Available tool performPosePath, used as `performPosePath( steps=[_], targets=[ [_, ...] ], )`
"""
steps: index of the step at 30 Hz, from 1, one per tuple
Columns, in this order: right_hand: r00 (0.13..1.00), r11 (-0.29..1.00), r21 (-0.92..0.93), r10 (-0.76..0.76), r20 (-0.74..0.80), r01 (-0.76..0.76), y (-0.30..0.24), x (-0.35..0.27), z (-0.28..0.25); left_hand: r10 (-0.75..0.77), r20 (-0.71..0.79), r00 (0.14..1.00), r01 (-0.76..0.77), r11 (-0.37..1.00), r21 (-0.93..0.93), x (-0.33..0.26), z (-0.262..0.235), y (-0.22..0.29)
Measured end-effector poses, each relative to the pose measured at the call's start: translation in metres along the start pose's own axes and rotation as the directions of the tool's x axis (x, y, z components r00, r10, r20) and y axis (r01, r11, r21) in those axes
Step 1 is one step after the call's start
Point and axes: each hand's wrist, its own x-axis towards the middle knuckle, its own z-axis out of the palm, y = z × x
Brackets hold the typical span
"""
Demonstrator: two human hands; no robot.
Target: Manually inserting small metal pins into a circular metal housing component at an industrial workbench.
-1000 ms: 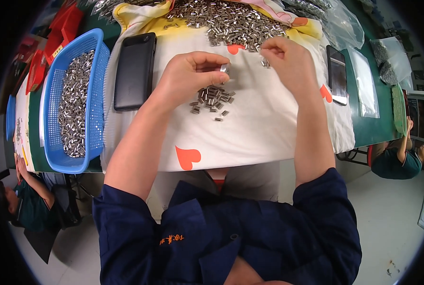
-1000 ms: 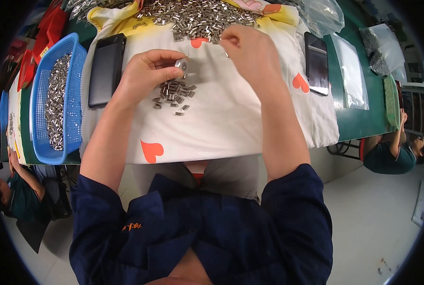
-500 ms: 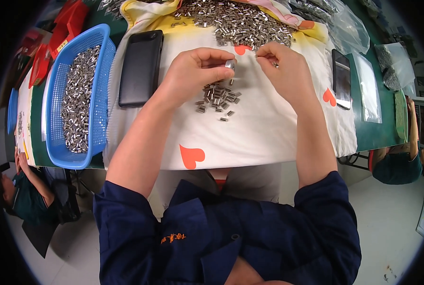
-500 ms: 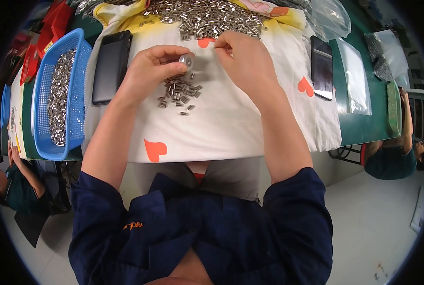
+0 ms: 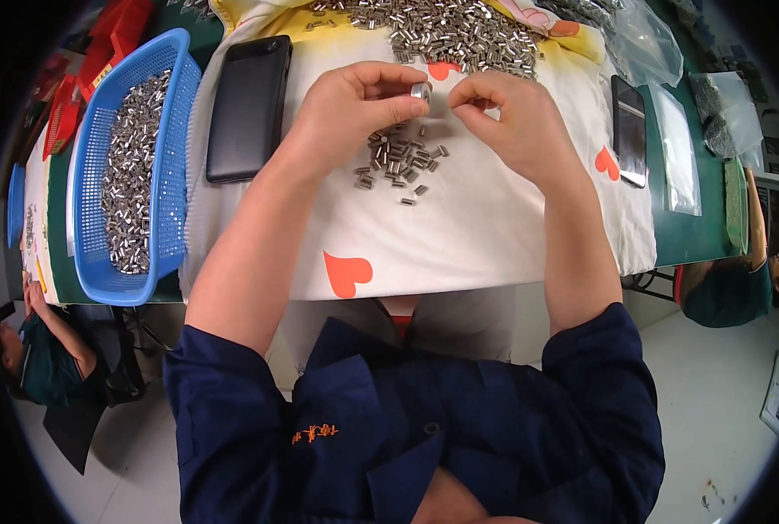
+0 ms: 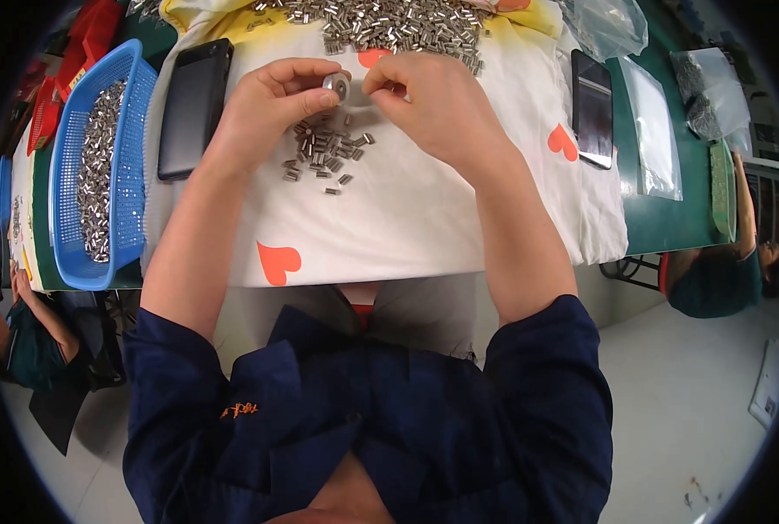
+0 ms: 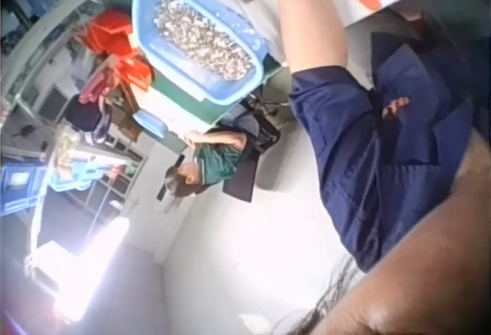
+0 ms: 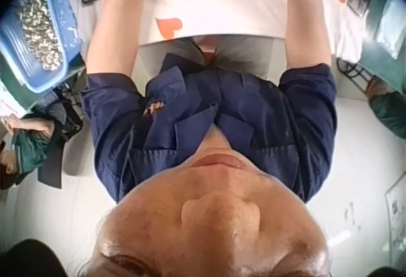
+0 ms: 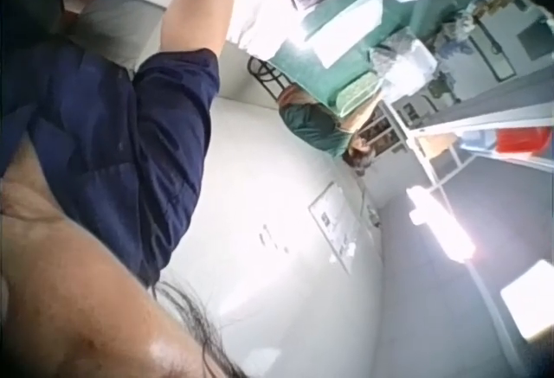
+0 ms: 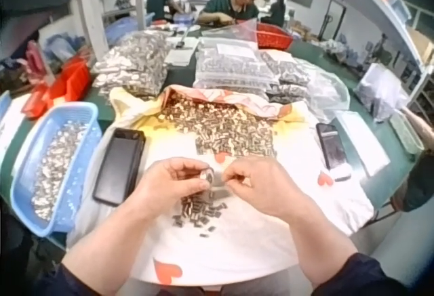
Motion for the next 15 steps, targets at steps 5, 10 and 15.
performPosePath(
  steps=[5, 10, 15],
  targets=[
    [0.973, 0.99, -0.082, -0.095, 0.213, 0.114, -0.005, -0.017, 0.003, 0.024, -0.014, 1.0, -0.023, 0.999, 0.023, 0.001, 0.0, 0.001],
    [0.982, 0.979, -0.159, -0.106, 0.156, 0.131, -0.003, -0.025, 0.013, 0.042, -0.008, 0.999, -0.041, 0.997, 0.061, 0.0, 0.0, 0.0],
    [0.977, 0.938, -0.283, -0.165, 0.136, 0.198, -0.006, -0.025, 0.013, 0.031, 0.0, 1.0, -0.031, 0.998, 0.058, -0.002, 0.0, 0.001]
  ],
)
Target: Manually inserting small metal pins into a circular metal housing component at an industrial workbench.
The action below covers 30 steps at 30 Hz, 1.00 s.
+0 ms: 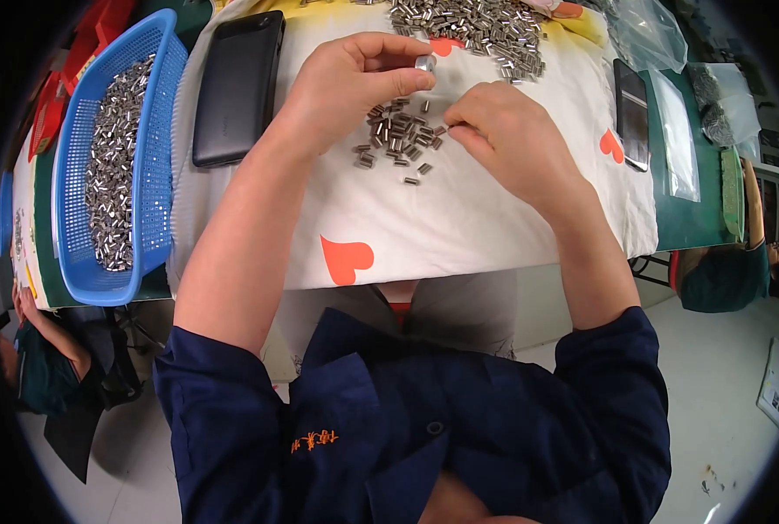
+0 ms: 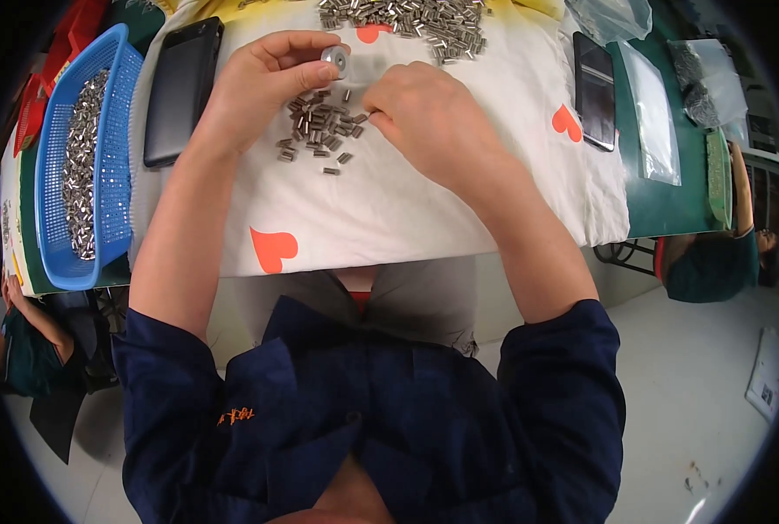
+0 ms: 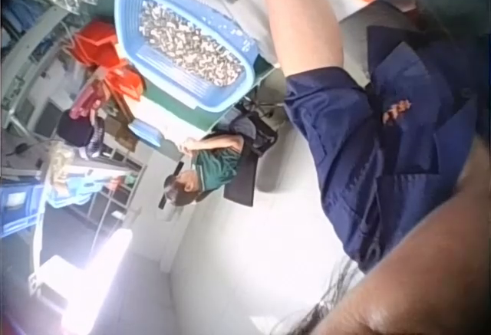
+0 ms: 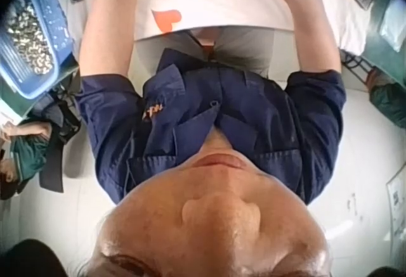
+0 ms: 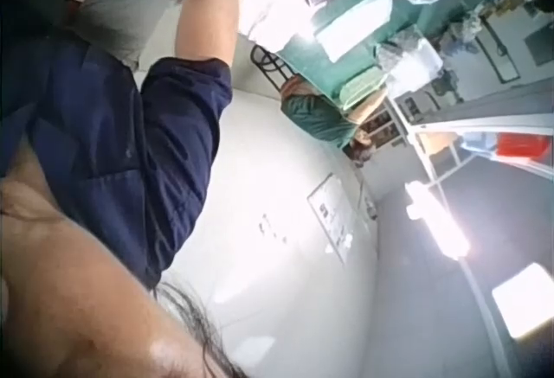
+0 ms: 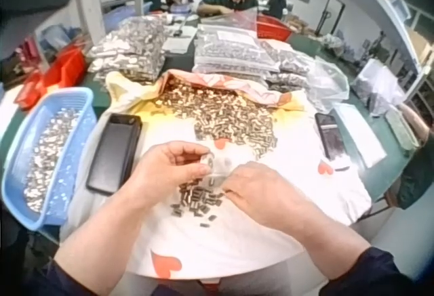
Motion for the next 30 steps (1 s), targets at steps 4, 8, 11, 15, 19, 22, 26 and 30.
performPosePath(
  steps=[4, 8, 11, 15, 19, 22, 26, 30],
  targets=[
    [0.999, 0.996, -0.078, 0.034, -0.017, -0.035, 0.005, 0.001, -0.001, -0.016, 0.011, 1.0, 0.016, 1.0, -0.001, 0.001, -0.001, 0.0],
    [0.959, 0.862, 0.49, 0.234, -0.158, -0.13, -0.003, 0.033, -0.013, 0.012, 0.023, 1.0, -0.01, 0.997, -0.081, 0.003, -0.007, -0.003],
    [0.936, 0.787, 0.594, 0.317, -0.154, -0.169, -0.002, 0.037, 0.001, 0.011, -0.006, 1.0, -0.012, 0.984, -0.175, 0.002, -0.007, -0.004],
    [0.935, 0.773, 0.609, 0.326, -0.138, -0.18, 0.004, 0.034, 0.005, -0.019, 0.004, 1.0, 0.02, 0.978, -0.206, 0.001, -0.006, -0.003],
    [0.932, 0.888, 0.451, 0.236, -0.275, -0.092, -0.004, 0.033, 0.009, -0.021, -0.006, 1.0, 0.02, 0.993, -0.116, -0.002, -0.005, 0.003],
    [0.932, 0.958, 0.286, 0.126, -0.341, -0.025, -0.009, 0.031, 0.009, -0.034, -0.002, 0.999, 0.034, 0.998, -0.06, -0.006, -0.007, 0.01],
    [0.954, 0.868, 0.489, 0.211, -0.213, -0.083, -0.008, 0.029, 0.004, -0.037, 0.042, 0.998, 0.037, 0.999, 0.003, -0.009, -0.01, 0.014],
    [0.981, 0.78, 0.617, 0.18, -0.071, -0.098, -0.001, 0.027, 0.002, -0.094, 0.083, 0.992, 0.081, 0.986, 0.143, -0.015, -0.01, 0.021]
  ],
)
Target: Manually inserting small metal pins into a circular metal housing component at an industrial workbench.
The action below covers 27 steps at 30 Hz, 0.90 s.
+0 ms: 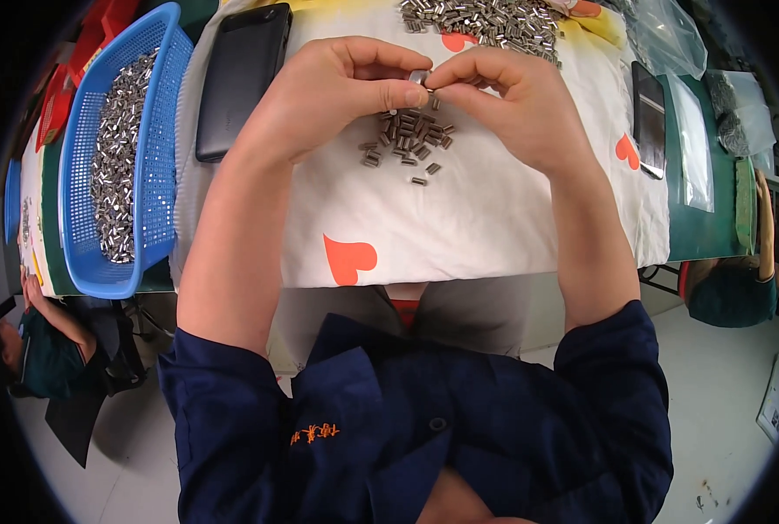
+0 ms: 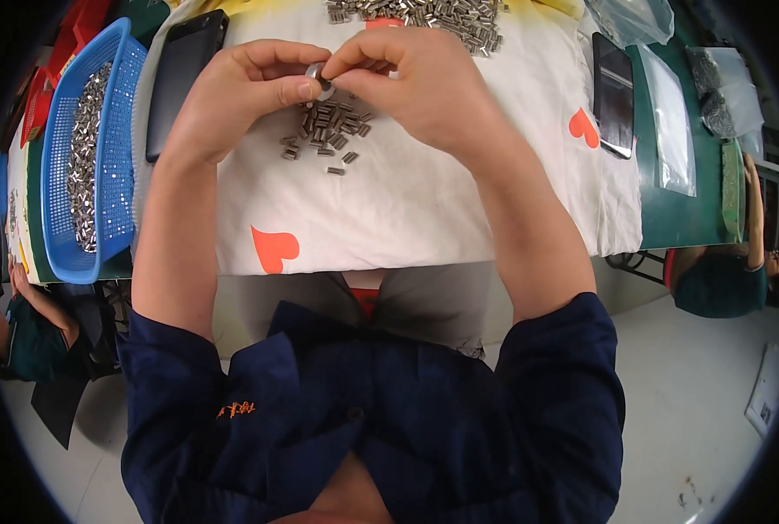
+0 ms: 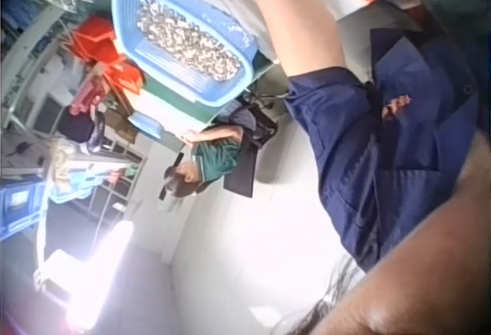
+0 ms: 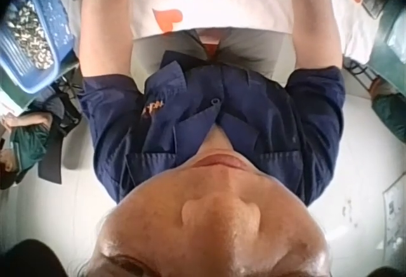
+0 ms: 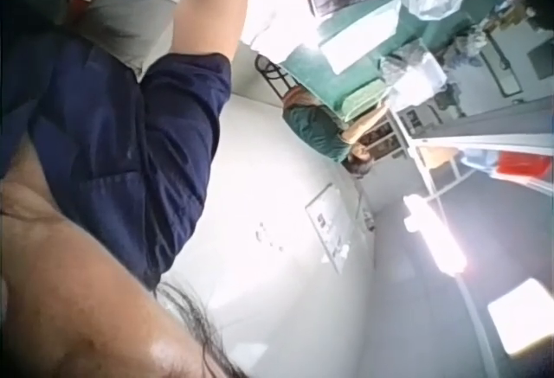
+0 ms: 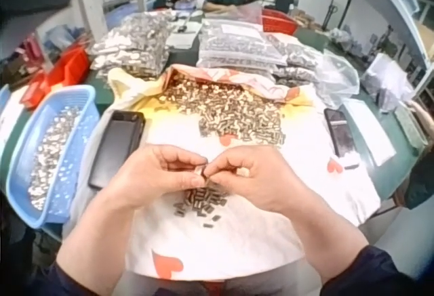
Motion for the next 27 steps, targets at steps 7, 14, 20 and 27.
performPosePath(
  steps=[7, 14, 20, 27],
  targets=[
    [0.99, 0.988, -0.155, 0.015, 0.141, 0.008, 0.0, 0.001, -0.022, 0.019, 0.0, 1.0, -0.019, 1.0, 0.023, 0.004, -0.008, -0.007],
    [0.948, 0.897, -0.425, 0.021, 0.317, 0.123, 0.003, -0.003, -0.01, 0.053, -0.065, 0.996, -0.044, 0.99, 0.135, 0.006, -0.003, -0.01],
    [0.985, 0.943, -0.327, -0.003, 0.171, 0.06, -0.002, 0.0, -0.014, 0.067, -0.071, 0.995, -0.063, 0.996, 0.062, 0.009, -0.003, -0.015],
    [0.998, 0.987, -0.156, -0.033, -0.057, 0.024, 0.004, 0.003, 0.004, -0.125, -0.008, 0.992, 0.119, 0.958, -0.261, 0.014, 0.0, -0.011]
  ],
)
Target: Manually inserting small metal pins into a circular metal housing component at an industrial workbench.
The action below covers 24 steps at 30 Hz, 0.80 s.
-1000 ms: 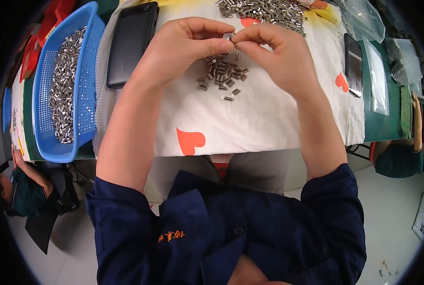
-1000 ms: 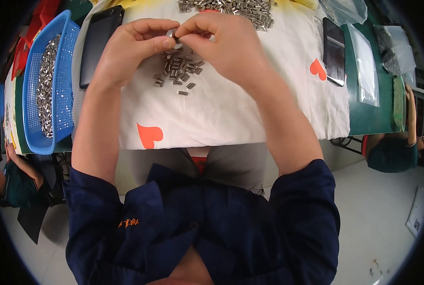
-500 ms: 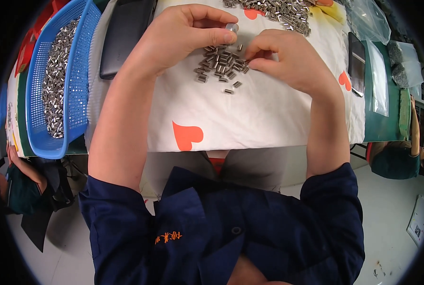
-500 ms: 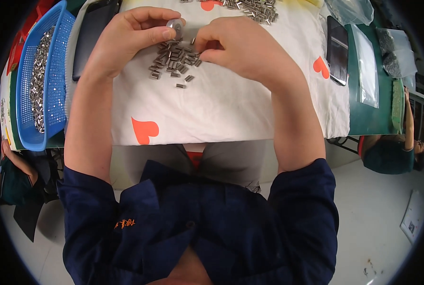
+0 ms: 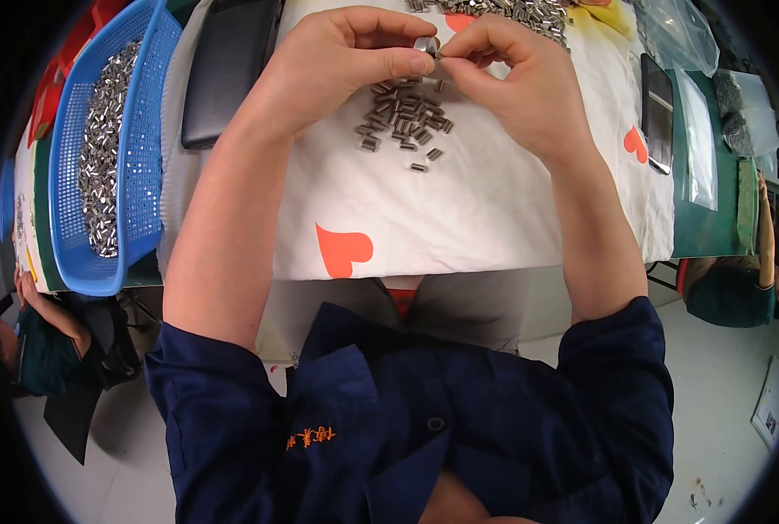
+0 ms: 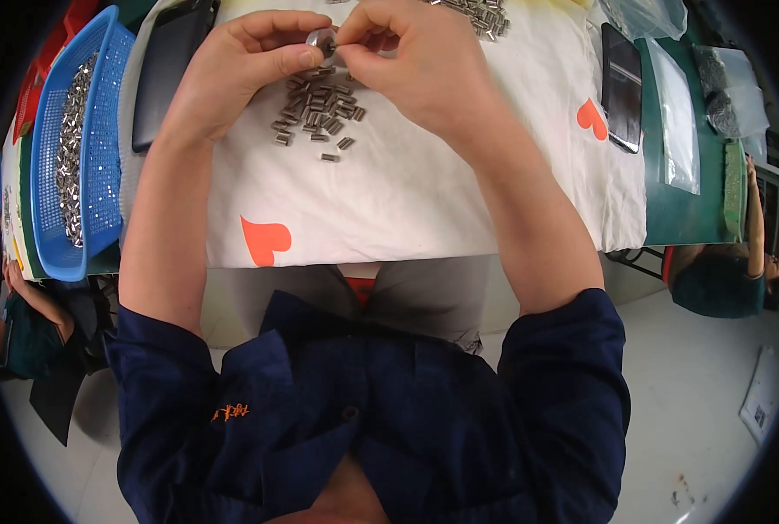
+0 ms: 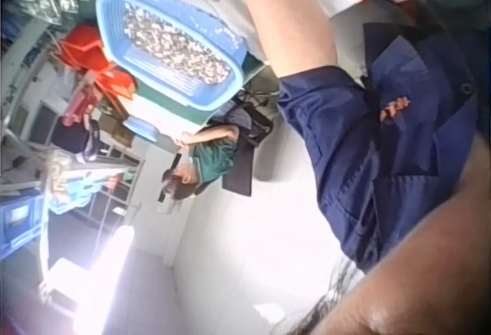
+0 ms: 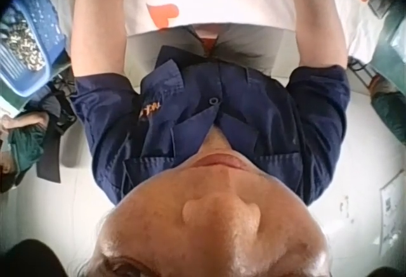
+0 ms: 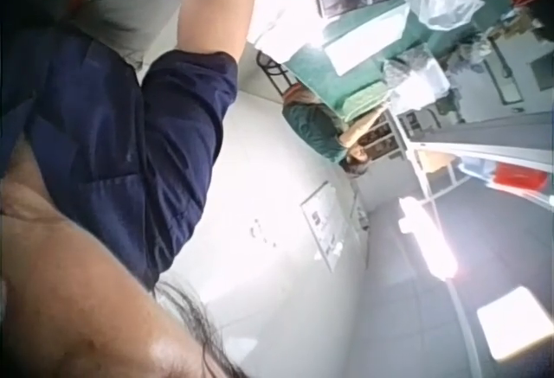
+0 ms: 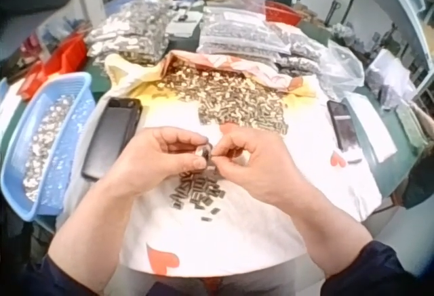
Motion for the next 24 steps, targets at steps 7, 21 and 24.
performPosePath(
  steps=[7, 21, 24],
  targets=[
    [0.991, 0.973, -0.205, -0.119, -0.069, 0.103, -0.009, -0.006, 0.006, 0.179, 0.003, 0.984, -0.175, 0.958, 0.228, -0.004, 0.004, -0.003],
    [0.986, 0.988, -0.156, 0.01, 0.169, 0.017, 0.01, 0.001, -0.012, 0.121, -0.031, 0.992, -0.098, 0.906, 0.412, -0.011, -0.005, 0.007],
    [0.946, 0.899, -0.32, -0.237, 0.219, 0.299, 0.018, 0.001, -0.006, 0.125, -0.039, 0.991, -0.1, 0.915, 0.39, -0.008, -0.004, 0.002]
  ],
)
